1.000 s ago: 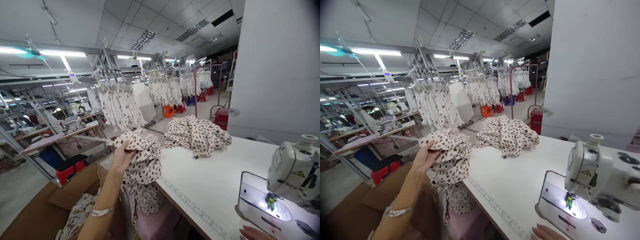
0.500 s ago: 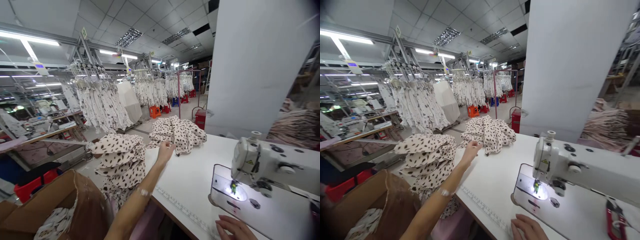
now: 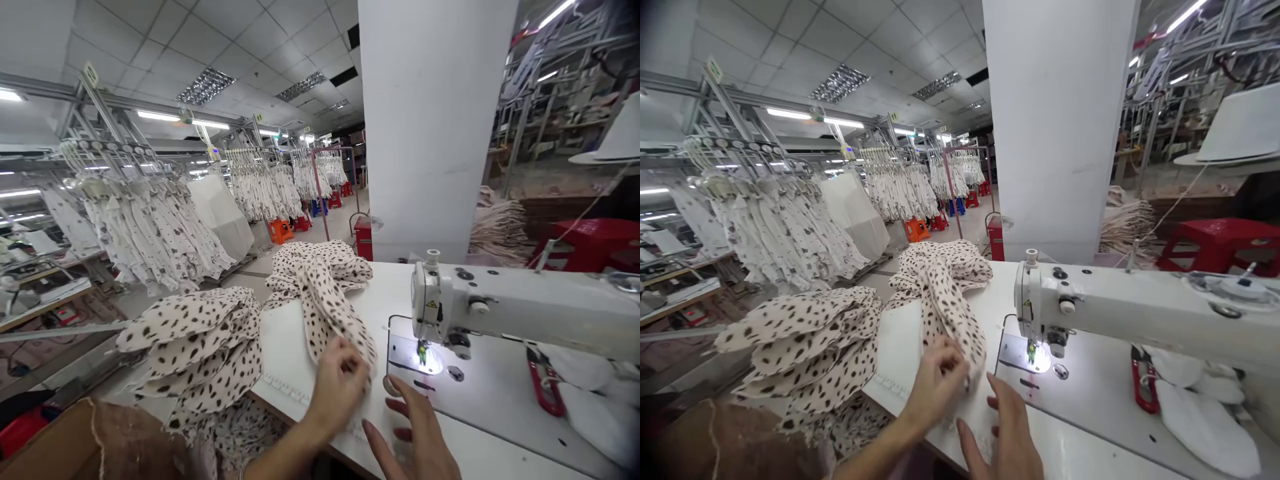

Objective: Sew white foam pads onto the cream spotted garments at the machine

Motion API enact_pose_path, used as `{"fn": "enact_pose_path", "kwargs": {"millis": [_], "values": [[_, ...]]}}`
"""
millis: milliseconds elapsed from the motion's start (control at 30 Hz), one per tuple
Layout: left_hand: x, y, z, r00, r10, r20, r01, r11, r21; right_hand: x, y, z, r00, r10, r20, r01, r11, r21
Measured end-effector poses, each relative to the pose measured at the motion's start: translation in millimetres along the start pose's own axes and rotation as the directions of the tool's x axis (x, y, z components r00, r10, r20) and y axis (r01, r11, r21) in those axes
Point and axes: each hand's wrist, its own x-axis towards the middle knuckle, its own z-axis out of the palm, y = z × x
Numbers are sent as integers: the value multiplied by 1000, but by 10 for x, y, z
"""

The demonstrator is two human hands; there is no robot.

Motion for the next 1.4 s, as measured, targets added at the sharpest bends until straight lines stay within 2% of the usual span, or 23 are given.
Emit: {"fn": "enact_pose_path", "kwargs": {"millis": [100, 167, 267, 367, 467, 633, 667, 700, 800, 867, 933, 967, 1033, 1100, 1200, 1267, 1300, 1333, 1367, 1400], "values": [[-340, 41, 84, 969, 157, 189, -119, 973, -198, 89, 37, -79, 998, 12, 57, -7, 997, -78], [-383, -36, 99, 946, 256, 201, -220, 958, -186, 126, 135, -226, 995, 42, 92, -32, 994, -108], [-230, -187, 118, 914, 360, 190, -373, 927, 39, 149, 175, -488, 983, 128, 131, -123, 991, -43], [27, -242, 161, 889, 366, 275, -420, 891, 172, 165, 26, -677, 970, 209, 121, -222, 970, 102], [250, -183, 128, 860, 355, 366, -418, 902, 108, 197, -98, -797, 947, 322, 1, -317, 929, 192], [397, 23, -162, 752, 365, 549, -375, 922, -99, 281, -43, -907, 917, 397, -43, -368, 880, 299], [393, 66, -222, 755, 353, 553, -346, 930, -121, 300, -41, -901, 908, 415, -63, -381, 877, 293], [382, 104, -275, 777, 328, 537, -310, 942, -127, 321, -49, -888, 897, 434, -88, -397, 875, 277], [336, 151, -370, 876, 225, 426, -231, 972, -39, 386, -74, -848, 907, 391, -157, -371, 918, 141], [317, 102, -381, 884, 222, 410, -296, 947, 125, 427, -27, -856, 927, 321, -195, -329, 944, -7], [314, -2, -360, 837, 259, 483, -443, 839, 317, 455, 92, -890, 926, 322, -197, -340, 938, -63], [314, -66, -342, 803, 274, 529, -516, 764, 388, 462, 169, -909, 920, 344, -189, -356, 934, -35], [304, -194, -301, 730, 331, 598, -647, 617, 448, 460, 328, -934, 909, 377, -180, -371, 926, 67], [271, -307, -266, 652, 433, 622, -750, 487, 447, 443, 453, -933, 907, 370, -202, -350, 928, 127], [191, -449, -229, 513, 613, 601, -854, 290, 433, 417, 524, -905, 913, 337, -231, -317, 941, 120], [148, -536, -210, 418, 734, 535, -881, 185, 435, 409, 504, -890, 923, 309, -231, -294, 951, 96], [136, -577, -203, 387, 779, 493, -882, 157, 444, 407, 481, -885, 932, 291, -216, -280, 957, 80], [134, -615, -195, 386, 804, 453, -872, 157, 464, 405, 456, -883, 943, 270, -196, -263, 963, 63], [141, -648, -189, 421, 802, 423, -852, 191, 487, 400, 432, -880, 953, 248, -176, -243, 969, 51], [158, -675, -184, 488, 774, 403, -824, 257, 505, 392, 413, -878, 960, 228, -166, -225, 974, 37]]}}
